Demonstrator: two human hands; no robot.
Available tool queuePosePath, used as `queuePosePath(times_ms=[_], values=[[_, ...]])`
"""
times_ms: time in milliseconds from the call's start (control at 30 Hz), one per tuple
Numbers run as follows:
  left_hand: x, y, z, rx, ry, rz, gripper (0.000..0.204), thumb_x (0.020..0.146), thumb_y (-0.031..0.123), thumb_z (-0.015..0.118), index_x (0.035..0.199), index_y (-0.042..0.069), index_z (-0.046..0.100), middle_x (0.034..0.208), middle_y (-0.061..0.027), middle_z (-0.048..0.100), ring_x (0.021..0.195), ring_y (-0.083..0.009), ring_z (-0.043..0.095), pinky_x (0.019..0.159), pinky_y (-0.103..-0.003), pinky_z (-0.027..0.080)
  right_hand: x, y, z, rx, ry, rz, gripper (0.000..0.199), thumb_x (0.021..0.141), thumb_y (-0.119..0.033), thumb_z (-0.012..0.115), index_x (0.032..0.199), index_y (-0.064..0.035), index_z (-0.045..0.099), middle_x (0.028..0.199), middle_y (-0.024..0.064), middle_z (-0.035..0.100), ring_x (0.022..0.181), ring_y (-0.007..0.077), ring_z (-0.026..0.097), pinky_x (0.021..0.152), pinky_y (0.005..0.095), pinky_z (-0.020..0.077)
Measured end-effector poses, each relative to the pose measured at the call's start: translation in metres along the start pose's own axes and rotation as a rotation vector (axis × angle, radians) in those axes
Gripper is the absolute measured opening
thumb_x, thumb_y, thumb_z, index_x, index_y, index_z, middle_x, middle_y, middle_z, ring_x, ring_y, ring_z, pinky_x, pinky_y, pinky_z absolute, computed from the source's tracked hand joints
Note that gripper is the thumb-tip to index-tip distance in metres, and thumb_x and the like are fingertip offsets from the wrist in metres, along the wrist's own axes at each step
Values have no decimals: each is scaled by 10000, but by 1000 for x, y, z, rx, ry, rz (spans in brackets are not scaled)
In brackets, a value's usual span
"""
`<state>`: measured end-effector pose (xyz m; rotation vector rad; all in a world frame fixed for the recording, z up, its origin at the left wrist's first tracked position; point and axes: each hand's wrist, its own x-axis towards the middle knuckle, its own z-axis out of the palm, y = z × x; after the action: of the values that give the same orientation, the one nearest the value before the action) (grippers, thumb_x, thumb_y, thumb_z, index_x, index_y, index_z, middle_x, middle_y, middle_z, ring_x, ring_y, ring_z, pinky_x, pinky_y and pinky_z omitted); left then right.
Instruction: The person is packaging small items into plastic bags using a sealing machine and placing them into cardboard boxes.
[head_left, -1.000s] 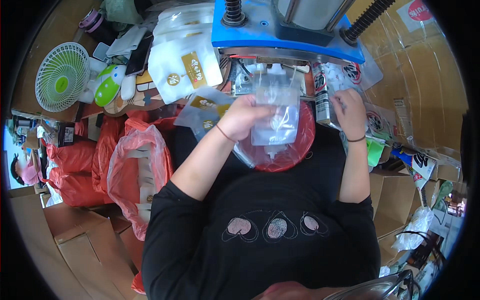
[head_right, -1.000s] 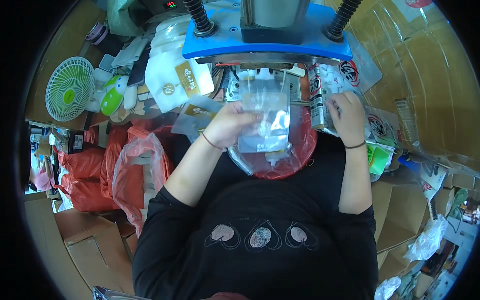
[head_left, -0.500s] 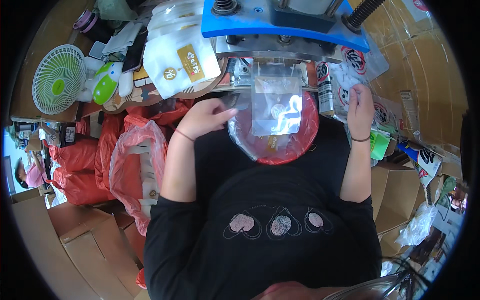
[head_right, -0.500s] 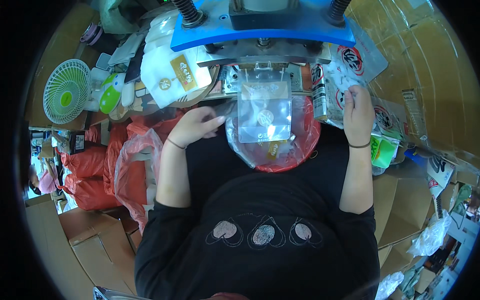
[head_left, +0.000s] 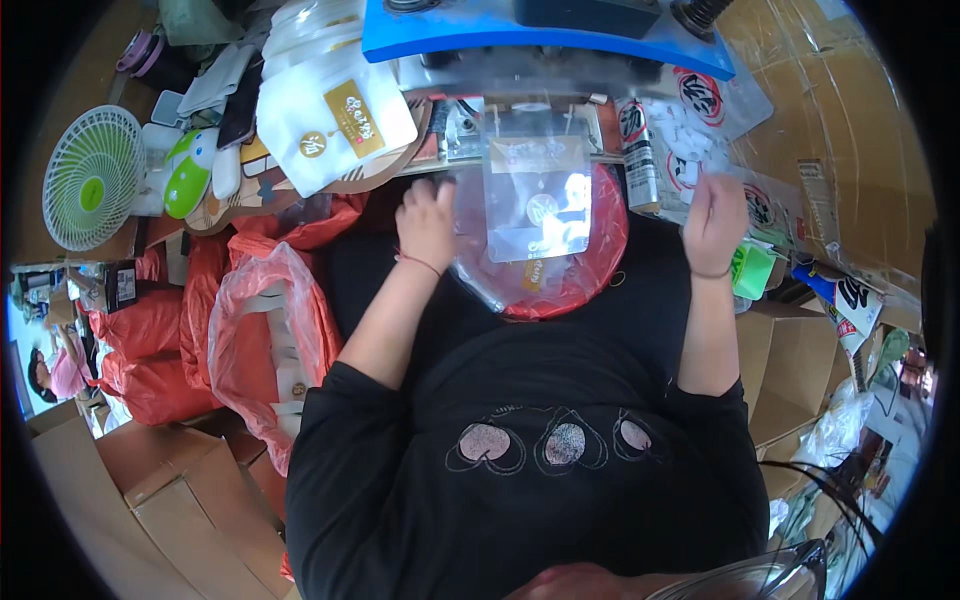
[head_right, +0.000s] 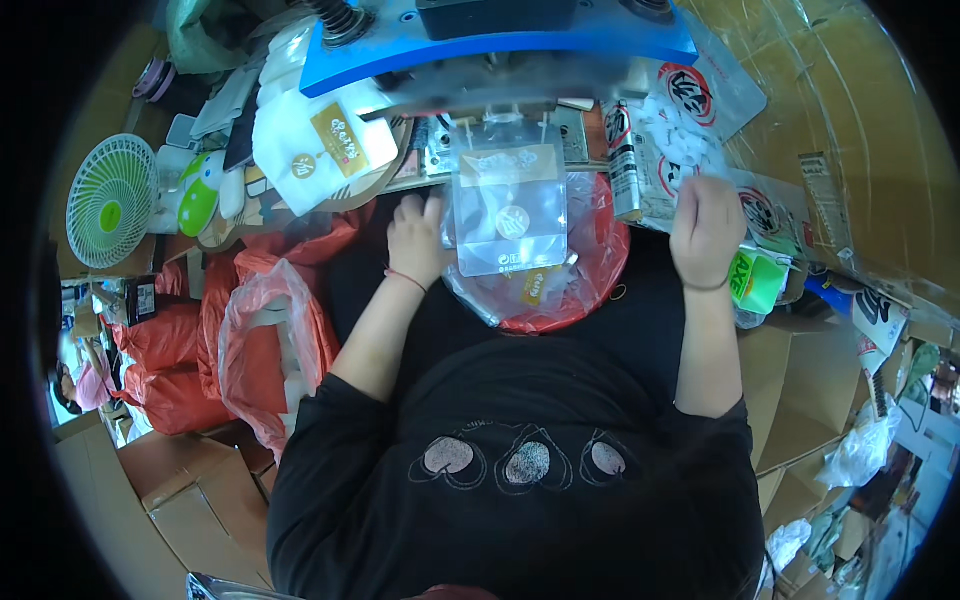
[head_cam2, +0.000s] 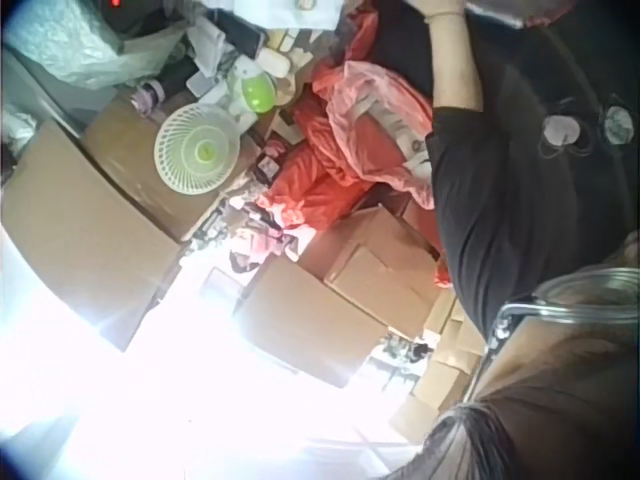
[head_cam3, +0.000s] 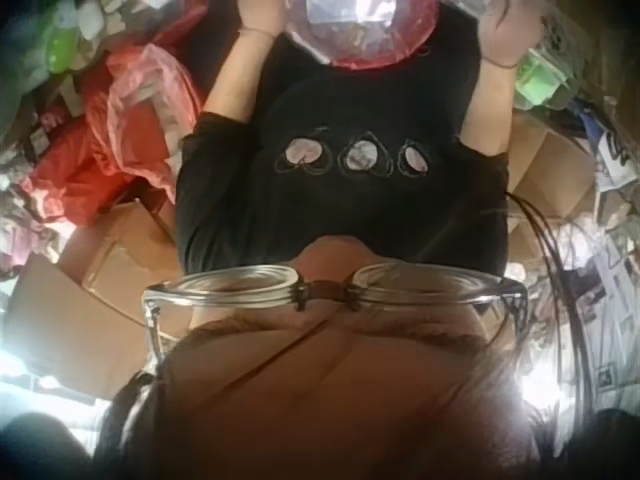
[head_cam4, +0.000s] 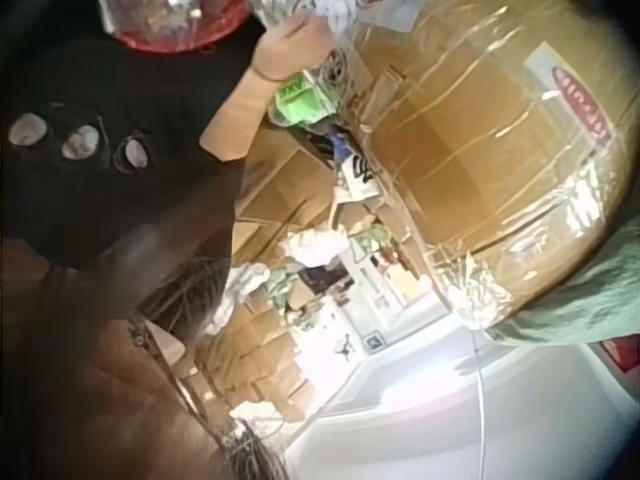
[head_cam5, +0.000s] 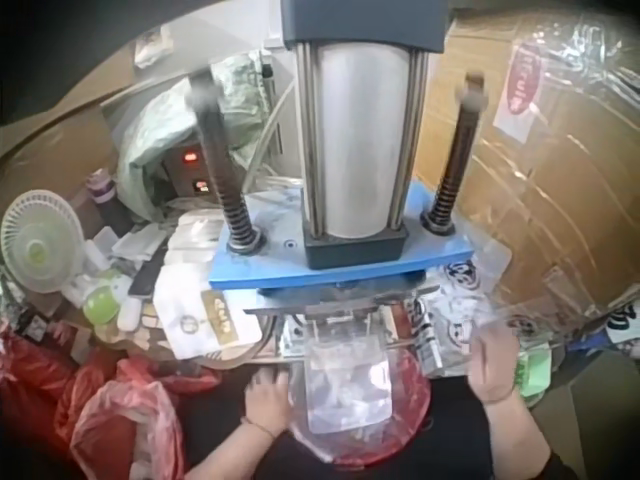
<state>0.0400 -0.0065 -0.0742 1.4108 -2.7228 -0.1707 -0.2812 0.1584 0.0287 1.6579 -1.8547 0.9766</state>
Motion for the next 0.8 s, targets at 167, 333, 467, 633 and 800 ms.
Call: queuePosePath(times_ms=[167,333,467,633,800], values=[[30,-31,90,-515,-595,-245,910,817,321,760,1496,35,227,1314,-319,568,1198,-426,590,1025,-434,481,-68,-93,3,410,-538,-332,145,739,-191,749,711,-150,613,690,45,585,593,237,564,546,393,452],[24,-40,116,-531,-446,-348,863,853,290,711,1519,36,225,1252,-323,596,1147,-431,616,999,-452,497,-151,-74,112,201,-1247,76,275,785,-288,771,897,-61,665,916,119,707,851,340,693,717,468,541],[3,-23,102,-327,-321,-257,875,836,329,742,1517,45,272,1365,-308,491,1193,-466,565,979,-488,500,-181,-74,162,-1,-1503,-78,297,789,-300,754,960,-62,703,913,146,731,859,335,715,727,472,559],[-17,-10,71,-213,-200,-131,912,771,327,801,1503,75,318,1368,-295,442,1230,-455,527,1000,-528,477,-215,-67,197,-95,-1473,-138,217,887,-210,616,1036,-88,717,940,159,742,904,328,728,779,455,568],[-36,22,23,-330,26,635,850,660,303,856,1386,55,491,1337,-210,530,1250,-386,528,1048,-541,422,-132,-87,143,-36,-1350,-148,138,814,-158,641,904,-91,722,891,128,732,831,314,716,703,456,561]])
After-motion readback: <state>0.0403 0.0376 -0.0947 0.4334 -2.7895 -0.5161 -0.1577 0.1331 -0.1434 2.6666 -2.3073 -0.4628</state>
